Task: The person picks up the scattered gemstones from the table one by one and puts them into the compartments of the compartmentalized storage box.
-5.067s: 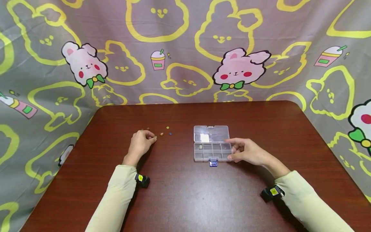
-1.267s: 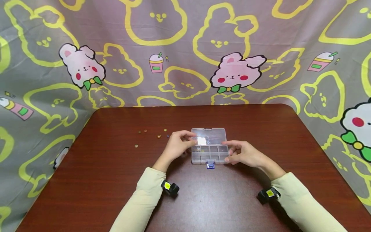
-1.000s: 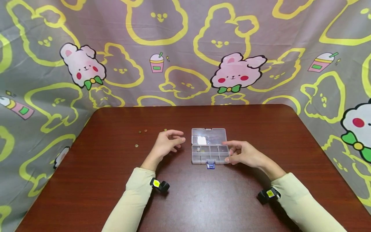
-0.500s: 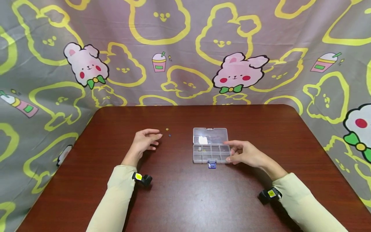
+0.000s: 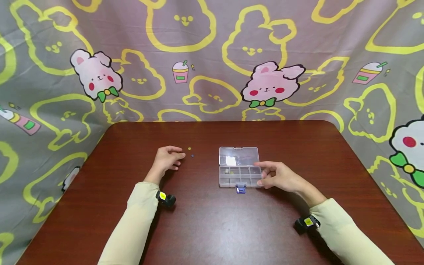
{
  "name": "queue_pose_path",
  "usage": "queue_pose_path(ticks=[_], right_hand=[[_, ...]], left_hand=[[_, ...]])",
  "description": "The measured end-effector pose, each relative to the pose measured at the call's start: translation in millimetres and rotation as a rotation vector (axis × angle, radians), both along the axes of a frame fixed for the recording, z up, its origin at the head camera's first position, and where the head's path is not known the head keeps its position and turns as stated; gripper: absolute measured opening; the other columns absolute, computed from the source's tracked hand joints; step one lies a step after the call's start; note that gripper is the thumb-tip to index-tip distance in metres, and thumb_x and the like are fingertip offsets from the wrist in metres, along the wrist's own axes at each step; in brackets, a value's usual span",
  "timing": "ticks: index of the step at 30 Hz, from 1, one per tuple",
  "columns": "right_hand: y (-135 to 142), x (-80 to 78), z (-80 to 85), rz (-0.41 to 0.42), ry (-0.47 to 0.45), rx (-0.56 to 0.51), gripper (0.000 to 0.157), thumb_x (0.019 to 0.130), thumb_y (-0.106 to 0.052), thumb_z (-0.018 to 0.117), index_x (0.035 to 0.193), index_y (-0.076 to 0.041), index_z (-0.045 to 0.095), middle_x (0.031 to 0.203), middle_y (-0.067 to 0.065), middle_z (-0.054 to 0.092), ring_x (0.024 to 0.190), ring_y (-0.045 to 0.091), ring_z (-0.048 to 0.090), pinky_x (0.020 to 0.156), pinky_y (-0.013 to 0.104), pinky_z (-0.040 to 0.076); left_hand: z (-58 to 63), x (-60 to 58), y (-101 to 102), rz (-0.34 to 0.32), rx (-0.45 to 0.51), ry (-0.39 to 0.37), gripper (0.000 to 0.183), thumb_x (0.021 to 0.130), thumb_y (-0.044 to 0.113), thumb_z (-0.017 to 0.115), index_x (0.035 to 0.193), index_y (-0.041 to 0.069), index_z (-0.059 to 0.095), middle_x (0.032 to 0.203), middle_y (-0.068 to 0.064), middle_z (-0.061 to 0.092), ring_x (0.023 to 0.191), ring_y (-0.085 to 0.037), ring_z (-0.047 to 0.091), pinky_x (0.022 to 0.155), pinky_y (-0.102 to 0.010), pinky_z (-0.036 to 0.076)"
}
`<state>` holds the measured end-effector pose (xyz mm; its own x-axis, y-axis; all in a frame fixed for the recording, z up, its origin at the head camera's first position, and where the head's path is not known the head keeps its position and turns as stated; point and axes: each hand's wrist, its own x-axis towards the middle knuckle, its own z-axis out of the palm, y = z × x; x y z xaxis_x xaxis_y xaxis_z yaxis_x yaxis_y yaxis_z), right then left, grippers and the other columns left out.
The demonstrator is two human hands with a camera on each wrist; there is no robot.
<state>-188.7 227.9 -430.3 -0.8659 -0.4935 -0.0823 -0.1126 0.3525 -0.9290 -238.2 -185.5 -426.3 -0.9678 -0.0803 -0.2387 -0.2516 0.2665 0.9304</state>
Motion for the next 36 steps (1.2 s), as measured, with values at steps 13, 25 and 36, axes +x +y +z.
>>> queue_pose_path(ticks=[13,25,36], right_hand=[[1,-1.4,0.7,0.012,-0.002,-0.005,0.068,0.079,0.0,0.083,0.14,0.007,0.052,0.084,0.013,0.058,0.063,0.014,0.057,0.058,0.025,0.051],[0,-1.0,-1.9,0.007,-0.017,-0.024,0.068,0.079,0.001,0.083,0.139,0.009,0.051,0.084,0.013,0.057,0.065,0.014,0.058,0.06,0.025,0.053],[0,-1.6,-2.1,0.007,-0.021,-0.027,0.068,0.079,0.001,0.083,0.139,0.009,0.051,0.084,0.013,0.056,0.065,0.014,0.057,0.06,0.024,0.052]], left_hand=[[-4.9,-8.8,1,-0.018,-0.113,0.016,0.032,0.086,0.006,0.078,0.114,-0.005,0.067,0.069,-0.004,0.065,0.049,-0.011,0.056,0.045,-0.027,0.053],[-5.6,-11.5,4,-0.019,-0.25,0.043,0.026,0.086,0.006,0.078,0.109,-0.002,0.071,0.072,-0.007,0.068,0.05,-0.013,0.058,0.046,-0.028,0.054],[-8.0,-11.8,4,0.0,-0.247,0.053,0.022,0.087,0.007,0.077,0.107,-0.001,0.072,0.069,-0.006,0.067,0.049,-0.012,0.058,0.046,-0.028,0.054]])
